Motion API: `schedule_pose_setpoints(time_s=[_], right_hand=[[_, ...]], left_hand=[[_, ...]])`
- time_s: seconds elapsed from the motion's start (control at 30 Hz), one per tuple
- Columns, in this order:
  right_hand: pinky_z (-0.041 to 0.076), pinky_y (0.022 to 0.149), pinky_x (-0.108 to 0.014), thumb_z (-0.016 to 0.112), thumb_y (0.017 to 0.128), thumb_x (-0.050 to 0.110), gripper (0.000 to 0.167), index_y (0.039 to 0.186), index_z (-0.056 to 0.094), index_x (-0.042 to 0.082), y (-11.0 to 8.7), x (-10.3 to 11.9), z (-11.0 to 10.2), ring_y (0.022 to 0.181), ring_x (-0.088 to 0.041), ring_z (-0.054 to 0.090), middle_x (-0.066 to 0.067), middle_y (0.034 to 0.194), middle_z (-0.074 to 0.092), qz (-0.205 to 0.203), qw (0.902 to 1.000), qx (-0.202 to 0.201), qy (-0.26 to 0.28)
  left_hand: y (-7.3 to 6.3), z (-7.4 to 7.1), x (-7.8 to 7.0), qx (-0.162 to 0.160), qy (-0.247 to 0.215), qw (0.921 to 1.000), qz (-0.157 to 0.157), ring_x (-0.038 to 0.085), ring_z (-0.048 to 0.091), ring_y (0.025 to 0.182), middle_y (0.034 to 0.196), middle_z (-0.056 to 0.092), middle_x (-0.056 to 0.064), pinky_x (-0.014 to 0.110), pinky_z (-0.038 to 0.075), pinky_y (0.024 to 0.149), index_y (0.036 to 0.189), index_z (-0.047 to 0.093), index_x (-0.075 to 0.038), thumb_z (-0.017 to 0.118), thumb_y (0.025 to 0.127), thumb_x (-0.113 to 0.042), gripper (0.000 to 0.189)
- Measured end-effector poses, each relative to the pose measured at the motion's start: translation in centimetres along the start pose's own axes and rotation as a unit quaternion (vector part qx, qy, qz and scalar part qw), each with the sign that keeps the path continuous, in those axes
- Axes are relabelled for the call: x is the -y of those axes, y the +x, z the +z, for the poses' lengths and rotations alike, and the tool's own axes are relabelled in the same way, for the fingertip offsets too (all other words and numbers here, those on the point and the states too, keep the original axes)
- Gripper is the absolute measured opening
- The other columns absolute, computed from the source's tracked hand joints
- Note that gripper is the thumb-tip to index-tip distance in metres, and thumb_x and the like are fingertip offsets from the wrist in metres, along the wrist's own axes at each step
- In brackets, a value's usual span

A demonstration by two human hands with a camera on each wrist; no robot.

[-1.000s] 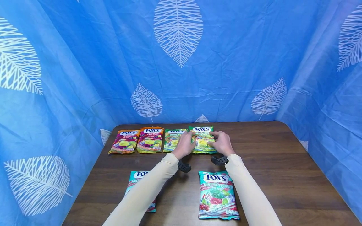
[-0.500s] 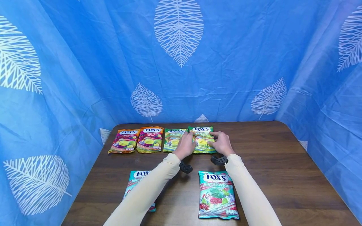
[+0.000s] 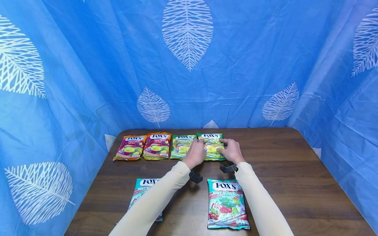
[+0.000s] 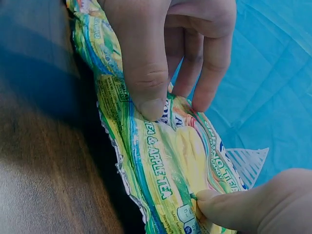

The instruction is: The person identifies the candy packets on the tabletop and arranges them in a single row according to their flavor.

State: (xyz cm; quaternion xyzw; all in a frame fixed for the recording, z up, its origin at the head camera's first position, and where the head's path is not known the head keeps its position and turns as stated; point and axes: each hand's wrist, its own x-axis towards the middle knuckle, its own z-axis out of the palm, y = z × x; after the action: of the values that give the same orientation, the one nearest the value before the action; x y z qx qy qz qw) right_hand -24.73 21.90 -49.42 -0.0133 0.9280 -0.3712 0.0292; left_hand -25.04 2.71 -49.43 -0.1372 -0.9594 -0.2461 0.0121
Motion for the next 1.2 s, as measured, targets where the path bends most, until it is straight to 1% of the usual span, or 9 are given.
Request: schedule_pose_setpoints(time_s=[0.17, 0.23, 0.4, 0.5, 0.63, 0.83, 1.1, 1.17, 1.2], right_hand=[[0.047, 0.066, -0.035, 0.080, 0.102, 0.016, 0.054, 0.150, 0.063, -0.002, -0.2, -0.1, -0.2, 0.083, -0.027, 0.059, -0.022, 0.113, 0.070, -0.002, 1.0000, -0.002, 0.007], [0.048, 0.066, -0.035, 0.080, 0.102, 0.016, 0.054, 0.149, 0.063, -0.003, -0.3, -0.1, -0.2, 0.083, -0.027, 0.059, -0.022, 0.113, 0.070, -0.003, 1.0000, -0.003, 0.009], [0.051, 0.067, -0.034, 0.082, 0.101, 0.017, 0.053, 0.146, 0.066, -0.003, -0.3, -0.5, -0.2, 0.087, -0.028, 0.066, -0.027, 0.121, 0.072, -0.013, 0.9998, -0.013, 0.002], [0.057, 0.070, -0.035, 0.083, 0.100, 0.017, 0.052, 0.145, 0.066, -0.004, -0.5, -0.7, -0.4, 0.092, -0.031, 0.073, -0.029, 0.129, 0.072, -0.026, 0.9994, -0.023, 0.000], [0.064, 0.080, -0.045, 0.081, 0.101, 0.013, 0.051, 0.146, 0.065, -0.004, -1.0, -0.7, -1.0, 0.102, -0.039, 0.077, -0.032, 0.137, 0.068, -0.049, 0.9980, -0.036, 0.017], [0.063, 0.089, -0.057, 0.079, 0.102, 0.013, 0.049, 0.146, 0.065, -0.005, -2.5, -0.3, -2.4, 0.108, -0.046, 0.076, -0.034, 0.137, 0.067, -0.071, 0.9953, -0.053, 0.039], [0.064, 0.087, -0.057, 0.082, 0.101, 0.016, 0.050, 0.145, 0.067, -0.002, -5.3, 0.3, -4.1, 0.109, -0.045, 0.076, -0.032, 0.137, 0.068, -0.082, 0.9933, -0.067, 0.046], [0.064, 0.088, -0.057, 0.082, 0.101, 0.017, 0.051, 0.146, 0.066, -0.002, -6.2, 0.3, -4.4, 0.110, -0.046, 0.075, -0.031, 0.138, 0.068, -0.082, 0.9932, -0.066, 0.049], [0.063, 0.088, -0.057, 0.082, 0.101, 0.018, 0.051, 0.146, 0.066, -0.001, -6.7, 0.2, -4.6, 0.110, -0.046, 0.075, -0.031, 0.138, 0.068, -0.081, 0.9933, -0.066, 0.051]], left_hand=[[-0.8, -0.9, -1.5, 0.015, 0.075, 0.9970, -0.005, 0.033, 0.065, 0.114, 0.130, 0.058, 0.027, 0.034, 0.062, 0.082, 0.136, 0.063, 0.007, 0.071, 0.101, -0.007, 0.038], [-0.5, -0.4, -1.3, 0.013, 0.083, 0.9965, -0.005, 0.032, 0.063, 0.117, 0.134, 0.057, 0.024, 0.035, 0.062, 0.083, 0.137, 0.064, 0.004, 0.073, 0.101, -0.010, 0.040], [1.7, 3.6, 1.0, -0.023, 0.062, 0.9977, 0.017, 0.035, 0.058, 0.120, 0.133, 0.055, 0.020, 0.041, 0.060, 0.089, 0.137, 0.063, -0.004, 0.079, 0.097, -0.023, 0.047], [2.0, 4.0, 1.3, -0.032, 0.053, 0.9975, 0.033, 0.033, 0.059, 0.120, 0.134, 0.057, 0.018, 0.043, 0.059, 0.093, 0.139, 0.062, -0.008, 0.080, 0.099, -0.032, 0.050], [1.0, 2.2, 0.4, -0.033, 0.025, 0.9980, 0.047, 0.027, 0.060, 0.123, 0.139, 0.059, 0.012, 0.044, 0.060, 0.091, 0.146, 0.061, -0.015, 0.077, 0.103, -0.036, 0.051], [-1.5, -1.2, -1.5, -0.016, -0.042, 0.9967, 0.067, 0.031, 0.062, 0.123, 0.137, 0.061, 0.017, 0.048, 0.060, 0.093, 0.151, 0.059, -0.011, 0.073, 0.105, -0.027, 0.051], [-4.0, -2.8, -1.9, -0.004, -0.129, 0.9872, 0.094, 0.032, 0.062, 0.128, 0.142, 0.061, 0.018, 0.049, 0.057, 0.100, 0.153, 0.055, -0.004, 0.068, 0.108, -0.025, 0.051], [-5.4, -4.7, -3.0, 0.026, -0.156, 0.9843, 0.079, 0.034, 0.063, 0.128, 0.142, 0.061, 0.021, 0.049, 0.057, 0.101, 0.152, 0.054, 0.000, 0.070, 0.107, -0.017, 0.051], [-5.8, -4.8, -3.1, 0.033, -0.163, 0.9828, 0.079, 0.034, 0.063, 0.128, 0.141, 0.061, 0.021, 0.047, 0.057, 0.100, 0.152, 0.053, 0.000, 0.071, 0.107, -0.016, 0.051]])
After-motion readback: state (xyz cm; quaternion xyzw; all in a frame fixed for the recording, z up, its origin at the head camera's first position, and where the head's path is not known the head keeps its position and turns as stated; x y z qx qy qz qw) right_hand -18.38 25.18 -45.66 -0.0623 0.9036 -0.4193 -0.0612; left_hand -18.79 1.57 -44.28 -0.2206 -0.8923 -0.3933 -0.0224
